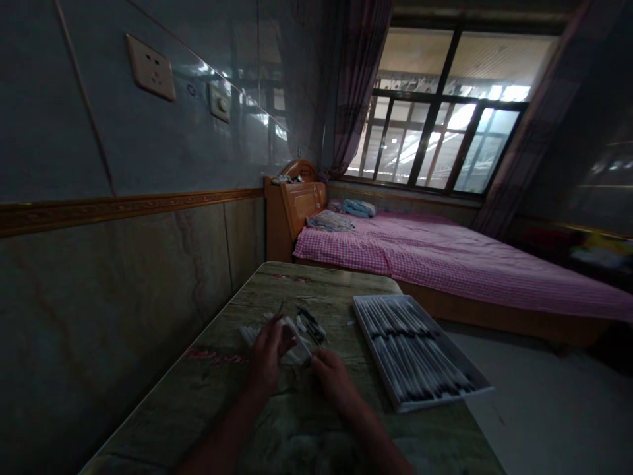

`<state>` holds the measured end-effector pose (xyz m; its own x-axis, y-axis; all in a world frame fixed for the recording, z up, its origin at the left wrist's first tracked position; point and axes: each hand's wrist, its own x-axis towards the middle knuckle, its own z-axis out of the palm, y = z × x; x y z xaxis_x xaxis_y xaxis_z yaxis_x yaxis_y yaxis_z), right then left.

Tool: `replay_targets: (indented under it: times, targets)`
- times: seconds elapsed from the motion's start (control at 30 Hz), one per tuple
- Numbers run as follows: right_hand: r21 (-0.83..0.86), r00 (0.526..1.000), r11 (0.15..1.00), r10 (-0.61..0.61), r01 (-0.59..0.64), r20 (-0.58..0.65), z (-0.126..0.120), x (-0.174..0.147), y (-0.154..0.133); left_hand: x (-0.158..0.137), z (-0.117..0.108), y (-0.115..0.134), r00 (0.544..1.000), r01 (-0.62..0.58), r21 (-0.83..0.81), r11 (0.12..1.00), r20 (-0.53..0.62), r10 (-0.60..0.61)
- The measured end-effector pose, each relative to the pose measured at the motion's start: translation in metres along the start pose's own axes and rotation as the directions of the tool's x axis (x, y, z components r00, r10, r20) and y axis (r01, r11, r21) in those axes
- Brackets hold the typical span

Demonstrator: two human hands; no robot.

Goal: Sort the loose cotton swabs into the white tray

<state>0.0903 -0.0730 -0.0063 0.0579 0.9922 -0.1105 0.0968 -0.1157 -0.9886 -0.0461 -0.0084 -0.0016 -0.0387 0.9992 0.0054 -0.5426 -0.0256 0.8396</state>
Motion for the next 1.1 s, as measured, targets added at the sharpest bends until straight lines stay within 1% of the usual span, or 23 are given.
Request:
replay_targets:
  times: [0.03,0.1,0.13,0.17,0.2,0.23,0.27,0.3,0.33,0.37,0.4,0.43,0.47,0.5,0.57,0.63,0.77,0.93,1.0,1.1]
  targets:
    - [-0.028,1.0,1.0,0.007,-0.007,-0.021,-0.006,-0.001,-0.007,0.0,-0.001,0.001,1.0,-0.024,0.033,0.999,-0.007,0.025]
    - [-0.096,0.998,0.995,0.004,-0.01,-0.059,-0.026,-0.005,-0.023,0.0,-0.005,0.003,0.991,-0.108,0.148,0.983,-0.065,0.118]
    - [-0.168,0.996,0.986,-0.032,0.017,-0.086,-0.041,-0.009,-0.032,0.0,-0.007,0.004,0.98,-0.152,0.211,0.966,-0.092,0.174]
    - [-0.273,0.987,0.959,-0.11,0.074,-0.117,-0.059,-0.014,-0.039,0.001,-0.009,0.005,0.969,-0.186,0.266,0.946,-0.112,0.222]
    - [-0.402,0.968,0.911,-0.18,0.095,-0.177,-0.078,-0.02,-0.045,0.002,-0.011,0.006,0.959,-0.21,0.311,0.927,-0.12,0.258]
    - [-0.525,0.943,0.848,-0.232,0.075,-0.239,-0.1,-0.027,-0.048,0.002,-0.012,0.006,0.951,-0.227,0.343,0.912,-0.122,0.282]
    - [-0.643,0.915,0.766,-0.256,-0.004,-0.311,-0.121,-0.035,-0.049,0.003,-0.012,0.005,0.946,-0.238,0.364,0.901,-0.122,0.299]
    - [-0.737,0.894,0.666,-0.254,-0.114,-0.368,-0.142,-0.043,-0.047,0.003,-0.012,0.004,0.943,-0.247,0.375,0.893,-0.118,0.311]
    - [-0.792,0.875,0.56,-0.224,-0.244,-0.428,-0.162,-0.052,-0.044,0.003,-0.012,0.003,0.941,-0.255,0.379,0.889,-0.115,0.319]
    - [-0.818,0.863,0.454,-0.18,-0.353,-0.473,-0.179,-0.06,-0.039,0.004,-0.012,0.001,0.939,-0.262,0.379,0.888,-0.111,0.325]
    - [-0.83,0.853,0.364,-0.149,-0.423,-0.501,-0.193,-0.068,-0.034,0.004,-0.011,-0.001,0.938,-0.268,0.376,0.887,-0.107,0.329]
    - [-0.824,0.837,0.294,-0.12,-0.484,-0.535,-0.204,-0.075,-0.028,0.004,-0.01,-0.002,0.938,-0.271,0.373,0.887,-0.105,0.33]
    - [-0.824,0.832,0.249,-0.104,-0.509,-0.545,-0.211,-0.081,-0.024,0.004,-0.01,-0.003,0.938,-0.27,0.37,0.889,-0.107,0.329]
    - [-0.82,0.826,0.214,-0.088,-0.531,-0.557,-0.216,-0.087,-0.02,0.004,-0.009,-0.004,0.939,-0.266,0.369,0.891,-0.11,0.326]
    - [-0.815,0.821,0.178,-0.057,-0.551,-0.568,-0.217,-0.094,-0.016,0.005,-0.009,-0.004,0.942,-0.251,0.37,0.895,-0.121,0.314]
    - [-0.812,0.82,0.175,-0.042,-0.556,-0.571,-0.212,-0.097,-0.016,0.005,-0.009,-0.003,0.946,-0.227,0.375,0.899,-0.135,0.295]
    - [-0.822,0.828,0.19,-0.066,-0.537,-0.557,-0.203,-0.094,-0.018,0.005,-0.012,0.0,0.951,-0.206,0.376,0.903,-0.14,0.275]
    - [-0.842,0.839,0.143,-0.098,-0.521,-0.536,-0.195,-0.088,-0.013,0.007,-0.012,-0.002,0.954,-0.21,0.379,0.901,-0.121,0.274]
    - [-0.859,0.853,0.127,-0.115,-0.496,-0.51,-0.193,-0.088,-0.012,0.007,-0.012,-0.003,0.957,-0.203,0.373,0.906,-0.119,0.264]
    - [-0.876,0.869,0.139,-0.13,-0.461,-0.478,-0.191,-0.091,-0.012,0.007,-0.011,-0.003,0.961,-0.178,0.365,0.914,-0.137,0.241]
